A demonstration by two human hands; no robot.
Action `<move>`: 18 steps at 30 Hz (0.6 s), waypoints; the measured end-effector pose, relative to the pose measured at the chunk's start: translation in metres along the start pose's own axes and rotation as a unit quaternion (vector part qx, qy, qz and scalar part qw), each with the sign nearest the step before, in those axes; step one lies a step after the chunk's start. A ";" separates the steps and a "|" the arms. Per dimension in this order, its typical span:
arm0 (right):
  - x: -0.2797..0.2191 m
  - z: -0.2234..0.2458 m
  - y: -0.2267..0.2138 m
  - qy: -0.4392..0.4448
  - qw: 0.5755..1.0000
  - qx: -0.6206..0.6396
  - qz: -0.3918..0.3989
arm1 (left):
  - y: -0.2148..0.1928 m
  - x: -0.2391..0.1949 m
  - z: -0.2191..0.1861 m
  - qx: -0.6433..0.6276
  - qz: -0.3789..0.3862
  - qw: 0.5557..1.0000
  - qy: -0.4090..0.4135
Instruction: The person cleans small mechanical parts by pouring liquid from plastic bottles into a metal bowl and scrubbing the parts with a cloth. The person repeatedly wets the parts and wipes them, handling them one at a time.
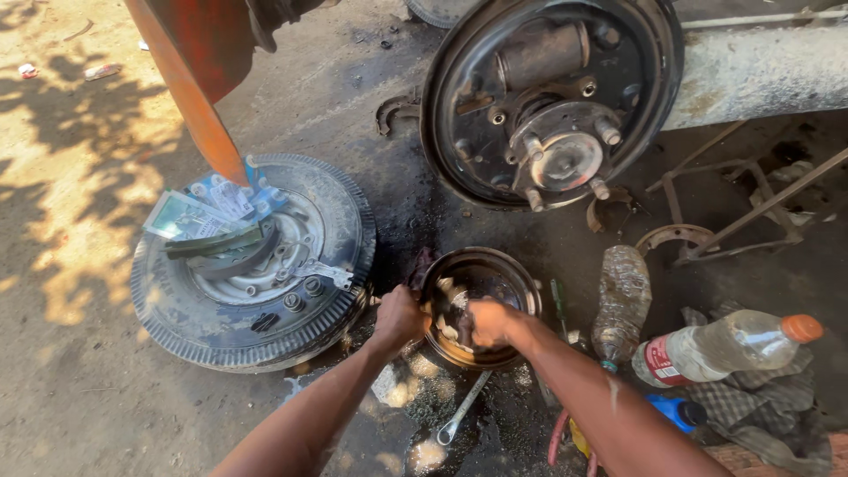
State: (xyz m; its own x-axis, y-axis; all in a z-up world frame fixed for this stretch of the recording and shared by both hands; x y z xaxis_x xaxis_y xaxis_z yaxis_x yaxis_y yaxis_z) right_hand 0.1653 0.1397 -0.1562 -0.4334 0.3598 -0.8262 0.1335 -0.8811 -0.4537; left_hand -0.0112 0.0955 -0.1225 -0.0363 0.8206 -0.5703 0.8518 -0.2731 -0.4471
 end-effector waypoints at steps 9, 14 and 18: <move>-0.011 0.028 -0.011 -0.206 0.834 0.433 -0.273 | 0.000 0.007 0.017 0.069 -0.011 0.997 0.014; -0.039 0.011 -0.005 0.013 0.995 -0.053 -0.083 | -0.011 -0.010 -0.003 0.140 -0.065 0.987 0.049; -0.095 0.009 -0.047 0.007 0.979 0.104 -0.176 | -0.008 -0.026 -0.015 0.218 -0.034 0.975 0.031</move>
State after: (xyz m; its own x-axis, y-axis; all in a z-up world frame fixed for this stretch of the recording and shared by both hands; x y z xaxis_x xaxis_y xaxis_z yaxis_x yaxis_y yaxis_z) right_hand 0.1918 0.1437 -0.0535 -0.4069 0.6559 -0.6358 -0.2076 -0.7442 -0.6349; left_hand -0.0091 0.0835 -0.0941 -0.0419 0.8695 -0.4921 0.5442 -0.3932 -0.7411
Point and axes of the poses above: each hand's wrist, its own x-axis towards the middle knuckle, its own y-axis out of the palm, z = x × y, the point moved 9 cm from there along x, towards the middle knuckle, and after that the axes turned 12 degrees about z, right-handed, at the moved point
